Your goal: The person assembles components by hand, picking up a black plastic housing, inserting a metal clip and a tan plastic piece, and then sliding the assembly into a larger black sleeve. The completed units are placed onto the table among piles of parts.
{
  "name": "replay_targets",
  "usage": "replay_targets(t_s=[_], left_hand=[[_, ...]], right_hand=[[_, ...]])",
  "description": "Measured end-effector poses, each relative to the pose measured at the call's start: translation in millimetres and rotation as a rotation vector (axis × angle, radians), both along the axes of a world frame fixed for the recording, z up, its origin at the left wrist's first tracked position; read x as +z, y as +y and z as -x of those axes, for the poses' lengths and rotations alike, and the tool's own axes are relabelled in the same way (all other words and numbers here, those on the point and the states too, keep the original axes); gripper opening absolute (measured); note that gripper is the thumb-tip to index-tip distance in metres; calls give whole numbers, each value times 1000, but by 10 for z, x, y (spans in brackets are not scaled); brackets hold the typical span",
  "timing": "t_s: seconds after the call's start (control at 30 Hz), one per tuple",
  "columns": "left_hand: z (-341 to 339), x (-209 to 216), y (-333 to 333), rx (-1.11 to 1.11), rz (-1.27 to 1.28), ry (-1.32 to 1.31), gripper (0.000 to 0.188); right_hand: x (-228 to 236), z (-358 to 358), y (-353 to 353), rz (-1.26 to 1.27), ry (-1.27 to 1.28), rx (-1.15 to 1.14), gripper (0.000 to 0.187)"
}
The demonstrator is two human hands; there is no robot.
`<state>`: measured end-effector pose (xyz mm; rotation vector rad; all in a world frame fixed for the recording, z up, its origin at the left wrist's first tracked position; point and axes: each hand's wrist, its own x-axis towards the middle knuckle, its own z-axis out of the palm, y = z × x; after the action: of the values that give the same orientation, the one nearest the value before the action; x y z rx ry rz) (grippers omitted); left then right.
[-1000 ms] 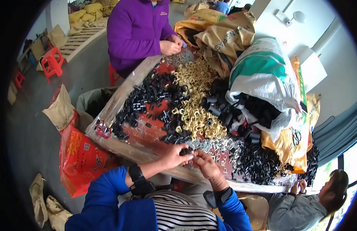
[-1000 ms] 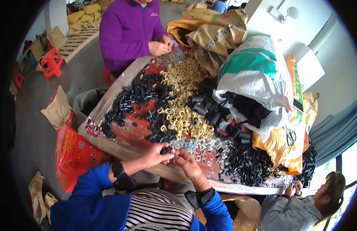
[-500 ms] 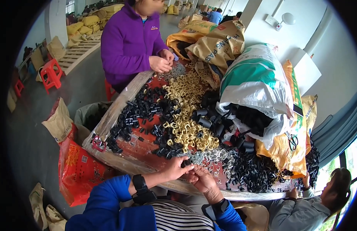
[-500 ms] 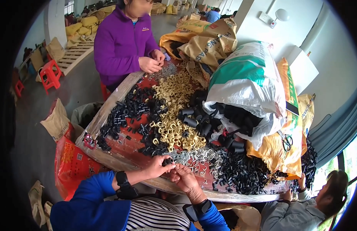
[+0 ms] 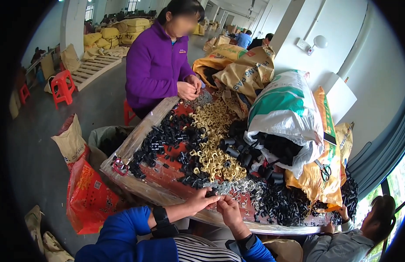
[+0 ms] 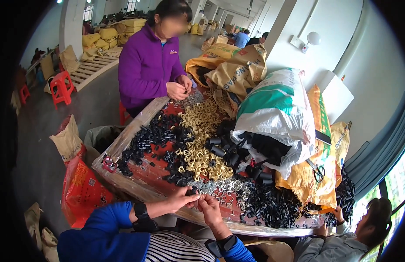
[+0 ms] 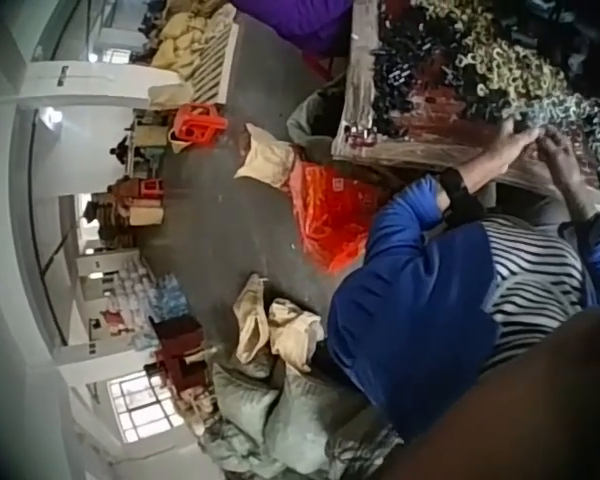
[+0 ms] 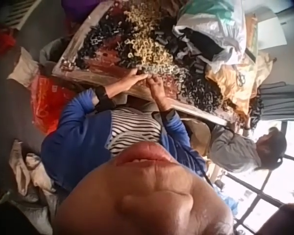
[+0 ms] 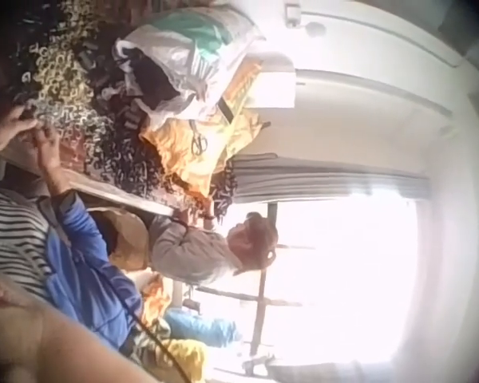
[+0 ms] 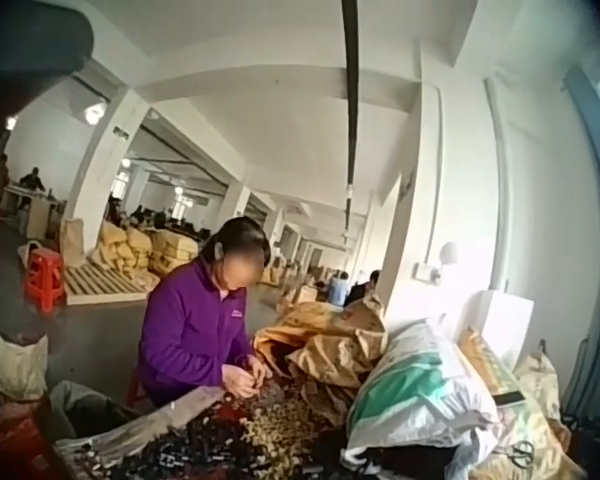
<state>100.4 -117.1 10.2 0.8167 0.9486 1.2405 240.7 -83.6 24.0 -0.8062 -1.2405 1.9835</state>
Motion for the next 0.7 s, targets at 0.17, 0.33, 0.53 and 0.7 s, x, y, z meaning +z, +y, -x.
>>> replay_targets(t_s=[0.17, 0.33, 0.53, 0.7], left_hand=[[73, -45, -10, -103, 211, -415, 21], [1, -33, 71, -114, 211, -310, 22], [28, -141, 139, -150, 220, -102, 24], [-55, -219, 57, -178, 204, -12, 23]], right_hand=[[-10, -31, 42, -404, -270, -13, 10], [-12, -47, 127, -941, -629, -83, 7], [34, 11, 227, -1188, -672, -51, 7], [142, -46, 151, -1179, -677, 35, 7]])
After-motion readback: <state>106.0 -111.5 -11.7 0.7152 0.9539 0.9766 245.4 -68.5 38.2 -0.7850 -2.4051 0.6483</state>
